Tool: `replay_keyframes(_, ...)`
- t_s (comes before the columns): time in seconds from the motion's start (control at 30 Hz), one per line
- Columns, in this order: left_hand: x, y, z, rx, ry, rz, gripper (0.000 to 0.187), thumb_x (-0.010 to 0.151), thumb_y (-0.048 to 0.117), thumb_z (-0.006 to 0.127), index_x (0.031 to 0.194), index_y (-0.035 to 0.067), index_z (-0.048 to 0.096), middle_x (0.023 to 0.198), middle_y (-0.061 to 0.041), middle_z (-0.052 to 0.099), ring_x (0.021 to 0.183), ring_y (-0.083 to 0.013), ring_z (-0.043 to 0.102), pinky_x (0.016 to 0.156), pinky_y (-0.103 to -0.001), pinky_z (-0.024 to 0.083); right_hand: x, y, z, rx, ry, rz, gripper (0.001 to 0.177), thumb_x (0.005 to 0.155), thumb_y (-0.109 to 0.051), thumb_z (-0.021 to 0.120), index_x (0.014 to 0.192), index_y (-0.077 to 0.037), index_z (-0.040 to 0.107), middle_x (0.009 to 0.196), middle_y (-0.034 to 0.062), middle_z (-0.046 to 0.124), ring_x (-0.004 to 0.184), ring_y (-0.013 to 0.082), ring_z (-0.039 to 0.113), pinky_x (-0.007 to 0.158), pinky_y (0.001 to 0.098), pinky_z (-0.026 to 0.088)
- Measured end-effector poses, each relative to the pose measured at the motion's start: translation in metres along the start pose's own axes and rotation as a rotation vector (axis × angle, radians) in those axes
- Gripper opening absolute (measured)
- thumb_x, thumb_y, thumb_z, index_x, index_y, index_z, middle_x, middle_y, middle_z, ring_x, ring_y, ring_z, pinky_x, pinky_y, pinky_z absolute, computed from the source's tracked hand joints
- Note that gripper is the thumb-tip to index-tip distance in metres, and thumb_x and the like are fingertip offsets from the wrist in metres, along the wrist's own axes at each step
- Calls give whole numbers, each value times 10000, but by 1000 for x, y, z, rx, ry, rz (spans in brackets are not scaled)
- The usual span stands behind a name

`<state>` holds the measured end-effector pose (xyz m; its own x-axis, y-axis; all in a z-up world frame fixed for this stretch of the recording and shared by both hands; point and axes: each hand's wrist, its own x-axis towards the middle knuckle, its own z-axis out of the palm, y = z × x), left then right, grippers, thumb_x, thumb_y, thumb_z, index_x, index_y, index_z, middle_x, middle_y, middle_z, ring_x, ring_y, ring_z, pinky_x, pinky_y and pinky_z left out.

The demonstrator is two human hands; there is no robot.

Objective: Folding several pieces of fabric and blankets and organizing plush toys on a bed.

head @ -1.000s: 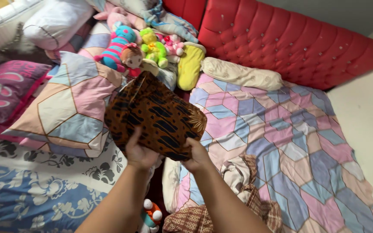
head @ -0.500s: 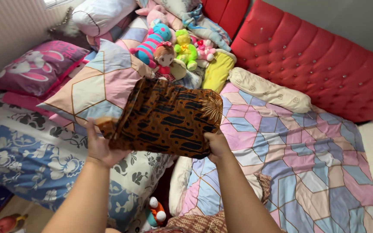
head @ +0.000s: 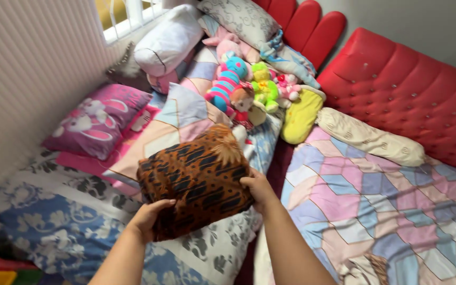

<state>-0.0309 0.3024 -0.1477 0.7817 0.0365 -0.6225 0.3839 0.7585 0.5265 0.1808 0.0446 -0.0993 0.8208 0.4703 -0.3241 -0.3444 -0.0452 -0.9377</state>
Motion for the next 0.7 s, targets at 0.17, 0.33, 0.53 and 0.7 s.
replay_keyframes(0.17, 14, 25, -54, -106, 123, 133, 486, 795, 212, 728, 1253, 50, 704, 1063, -148, 776, 892, -317, 748, 832, -503, 605, 49, 27, 78, 411, 142, 13, 355, 824, 20, 709, 1172, 12, 641, 1023, 121, 732, 896, 253, 708, 831, 384, 584)
replay_keyframes(0.33, 30, 39, -72, -172, 160, 133, 474, 803, 203, 727, 1248, 41, 697, 1089, -152, 770, 928, -327, 745, 848, -501, 601, 89, 45, 114, 484, 253, 69, 415, 818, -37, 745, 1222, -6, 658, 1072, 129, 747, 940, 269, 726, 866, 400, 585)
replay_keyframes(0.53, 61, 77, -33, -307, -8, 187, 480, 832, 249, 734, 1256, 28, 699, 1131, -118, 769, 1005, -300, 731, 906, -456, 572, 153, -20, 113, 366, 259, -167, 567, 836, -113, 776, 1353, -28, 558, 1255, 123, 677, 1131, 252, 649, 982, 398, 516)
replay_keyframes(0.7, 104, 101, -17, -99, 99, 496, 767, 750, 174, 863, 1438, 55, 545, 1392, -112, 623, 1255, -249, 606, 1042, -415, 479, 196, -47, 99, 229, 400, -309, 657, 873, -164, 782, 1446, -50, 482, 1414, 130, 586, 1338, 240, 522, 1113, 358, 389)
